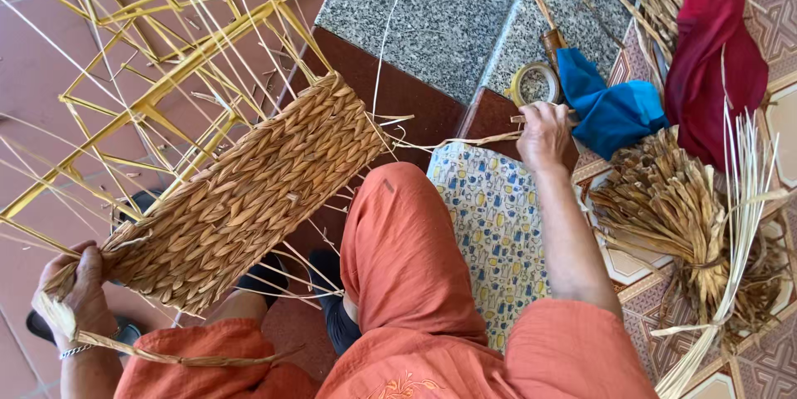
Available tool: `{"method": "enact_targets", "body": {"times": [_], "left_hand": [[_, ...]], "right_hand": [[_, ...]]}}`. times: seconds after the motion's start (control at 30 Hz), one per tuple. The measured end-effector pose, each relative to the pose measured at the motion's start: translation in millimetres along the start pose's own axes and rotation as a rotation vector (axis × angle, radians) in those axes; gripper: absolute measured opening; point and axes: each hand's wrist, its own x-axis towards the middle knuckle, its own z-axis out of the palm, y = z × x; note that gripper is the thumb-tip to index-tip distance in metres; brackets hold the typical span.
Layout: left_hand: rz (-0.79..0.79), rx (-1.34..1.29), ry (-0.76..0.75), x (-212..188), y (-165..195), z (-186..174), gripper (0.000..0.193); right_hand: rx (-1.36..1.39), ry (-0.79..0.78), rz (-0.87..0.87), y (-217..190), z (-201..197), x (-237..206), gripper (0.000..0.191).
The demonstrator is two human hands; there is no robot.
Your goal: The person weaves a rectangular basket by hand, interlacing dried plant strips through a yellow wire frame. They repeatedly pull and tuck the strips to build up the basket walls, occasionally adjusting the frame and adding new strips from a nearby bundle.
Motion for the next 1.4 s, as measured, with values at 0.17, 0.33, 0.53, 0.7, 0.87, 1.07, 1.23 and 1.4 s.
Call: {"method": "enact_targets", "body": {"times": [0.17, 0.33, 0.53, 0.7, 0.87, 1.07, 1.23, 1.4], "left_hand": [[-0.023, 0.079, 0.033, 2, 5, 1, 0.018], [-0.034, 0.144, 0.050, 1, 11, 3, 0.016], [-0.053, 0.149, 0.072, 0, 19, 9, 0.019], [-0.054, 0.131, 0.076, -1, 20, 10, 0.020], [-0.033, 0.069, 0.100, -1, 15, 14, 0.019], [0.155, 0.254, 0.227, 1, 19, 30, 0.029], [0.343, 0.314, 0.391, -16, 35, 57, 0.026], [0.544, 0.261, 0.449, -27, 55, 72, 0.020]], "right_hand": [[0.002, -0.038, -0.058, 12, -3, -3, 0.016], [-0.029, -0.056, -0.185, -6, -4, 2, 0.009], [0.063, -0.208, -0.303, -13, 8, -7, 0.007], [0.143, -0.158, -0.356, -10, 14, -16, 0.011], [0.120, -0.157, -0.353, -20, 5, -1, 0.005], [0.243, 0.102, -0.462, -91, -41, 72, 0.011], [0.775, -0.014, -0.566, -226, -88, 107, 0.015], [1.124, -0.274, -0.609, -379, -109, 92, 0.014]]}}
